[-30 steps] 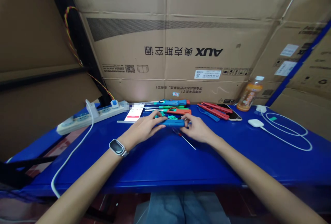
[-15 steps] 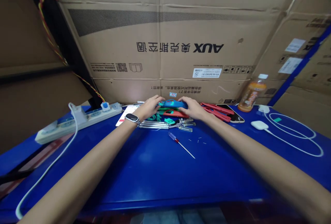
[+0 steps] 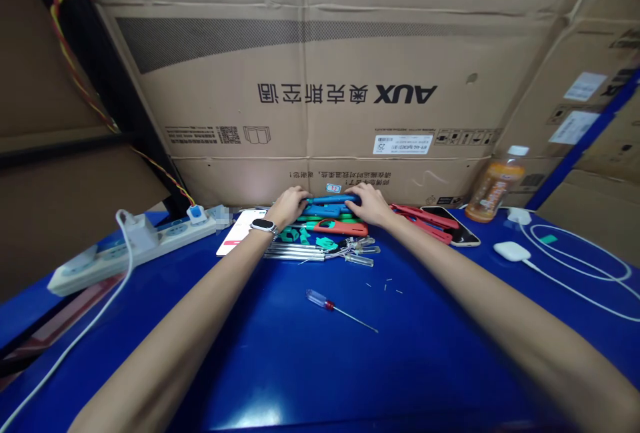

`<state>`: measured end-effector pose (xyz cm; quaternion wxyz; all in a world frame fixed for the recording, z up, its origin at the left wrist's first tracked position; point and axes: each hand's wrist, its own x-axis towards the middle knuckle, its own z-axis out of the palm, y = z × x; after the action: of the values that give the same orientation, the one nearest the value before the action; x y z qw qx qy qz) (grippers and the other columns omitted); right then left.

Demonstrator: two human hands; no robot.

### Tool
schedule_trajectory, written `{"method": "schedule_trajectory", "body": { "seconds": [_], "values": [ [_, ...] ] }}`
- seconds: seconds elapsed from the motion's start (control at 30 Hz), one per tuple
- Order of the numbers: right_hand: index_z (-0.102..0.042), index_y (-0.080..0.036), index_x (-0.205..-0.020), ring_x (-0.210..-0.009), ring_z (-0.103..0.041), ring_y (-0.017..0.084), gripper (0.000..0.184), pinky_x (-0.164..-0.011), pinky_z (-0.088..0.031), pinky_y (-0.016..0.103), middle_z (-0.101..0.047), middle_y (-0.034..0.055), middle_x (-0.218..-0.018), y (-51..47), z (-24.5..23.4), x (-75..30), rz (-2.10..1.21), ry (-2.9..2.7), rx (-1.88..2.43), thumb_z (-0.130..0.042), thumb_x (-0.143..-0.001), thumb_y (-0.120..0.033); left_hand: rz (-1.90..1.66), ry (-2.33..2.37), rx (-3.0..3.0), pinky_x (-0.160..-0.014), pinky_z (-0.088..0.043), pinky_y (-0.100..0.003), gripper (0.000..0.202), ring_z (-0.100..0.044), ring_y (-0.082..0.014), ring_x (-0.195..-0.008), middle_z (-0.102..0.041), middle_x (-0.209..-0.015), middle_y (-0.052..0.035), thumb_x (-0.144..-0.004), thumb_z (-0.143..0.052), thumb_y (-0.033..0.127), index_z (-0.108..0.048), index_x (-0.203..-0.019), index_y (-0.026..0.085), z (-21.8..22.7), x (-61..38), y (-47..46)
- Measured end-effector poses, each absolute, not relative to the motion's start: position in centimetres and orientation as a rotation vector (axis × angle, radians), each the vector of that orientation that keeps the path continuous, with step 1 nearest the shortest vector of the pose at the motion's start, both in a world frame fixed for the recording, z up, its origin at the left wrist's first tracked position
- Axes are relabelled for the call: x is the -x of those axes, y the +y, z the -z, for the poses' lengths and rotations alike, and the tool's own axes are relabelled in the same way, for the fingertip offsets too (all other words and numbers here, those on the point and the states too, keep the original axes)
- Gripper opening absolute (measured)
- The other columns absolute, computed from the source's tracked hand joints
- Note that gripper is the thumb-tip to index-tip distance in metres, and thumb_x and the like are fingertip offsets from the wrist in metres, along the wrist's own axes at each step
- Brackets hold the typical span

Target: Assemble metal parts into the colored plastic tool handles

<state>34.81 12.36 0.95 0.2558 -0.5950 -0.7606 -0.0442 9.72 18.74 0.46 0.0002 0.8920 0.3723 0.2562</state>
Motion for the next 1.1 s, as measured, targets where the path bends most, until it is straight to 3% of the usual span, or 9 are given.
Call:
{"method": "schedule_trajectory", "body": {
  "seconds": [0.13,0.47,0.6,0.7,0.87,1.1],
  "values": [
    [-0.063,-0.020,-0.119,-0.114,-0.051,0.032,0.033,-0.092,-0.041,0.050,-0.062,0.0130,-0.115,11.2,-0.8,-35.1,0.115,-2.012,1.600,-0.055,-0.088,-0.030,-0.845,1.173,-2.792,-0.096,-0.046,-0.038,0.028,-0.059,-0.0252,-0.107,-0.063,-0.113,-0.0092,-0.093,-0.047,0.019,-0.067,-0.113,0.019,-0.2,-9.2,18.0],
    [-0.061,-0.021,-0.114,-0.111,-0.052,0.028,0.027,-0.093,-0.043,0.045,-0.059,0.0103,-0.115,3.9,-0.3,-33.0,0.061,-2.003,1.365,-0.053,-0.091,-0.031,-0.948,0.913,-2.909,-0.093,-0.045,-0.042,0.021,-0.057,-0.0245,-0.107,-0.061,-0.112,-0.0077,-0.099,-0.045,0.027,-0.062,-0.107,0.020,-1.6,-8.7,8.1],
    [-0.057,-0.021,-0.119,-0.116,-0.048,0.027,0.037,-0.100,-0.040,0.047,-0.055,0.0108,-0.123,-2.9,-0.4,-30.3,-0.063,-2.145,1.215,-0.050,-0.094,-0.048,-0.990,0.929,-2.741,-0.100,-0.042,-0.042,0.029,-0.054,-0.0237,-0.115,-0.058,-0.122,-0.0081,-0.103,-0.035,0.033,-0.057,-0.118,0.021,-1.0,-8.9,1.6],
    [-0.054,-0.020,-0.123,-0.122,-0.043,0.030,0.059,-0.105,-0.036,0.050,-0.049,0.0137,-0.131,-7.3,0.1,-28.3,-0.125,-2.470,0.997,-0.060,-0.083,-0.063,-0.963,0.972,-2.676,-0.101,-0.042,-0.041,0.032,-0.053,-0.0234,-0.116,-0.057,-0.124,-0.0083,-0.104,-0.031,0.031,-0.053,-0.124,0.022,-0.1,-9.0,-1.7],
    [-0.055,-0.019,-0.118,-0.119,-0.044,0.030,0.048,-0.102,-0.039,0.050,-0.051,0.0140,-0.123,-7.7,1.4,-27.4,-0.089,-2.545,1.144,-0.053,-0.090,-0.058,-0.964,1.066,-2.578,-0.095,-0.045,-0.041,0.033,-0.057,-0.0231,-0.106,-0.060,-0.114,-0.0077,-0.104,-0.027,0.030,-0.057,-0.113,0.021,0.7,-9.3,-0.5],
    [-0.055,-0.020,-0.120,-0.115,-0.046,0.030,0.053,-0.100,-0.038,0.052,-0.052,0.0138,-0.120,-4.3,1.3,-27.9,0.013,-2.481,1.234,-0.054,-0.088,-0.063,-0.939,1.089,-2.655,-0.093,-0.043,-0.043,0.028,-0.055,-0.0248,-0.106,-0.060,-0.112,-0.0080,-0.101,-0.032,0.027,-0.059,-0.108,0.020,0.8,-9.7,3.0]
  ]
}}
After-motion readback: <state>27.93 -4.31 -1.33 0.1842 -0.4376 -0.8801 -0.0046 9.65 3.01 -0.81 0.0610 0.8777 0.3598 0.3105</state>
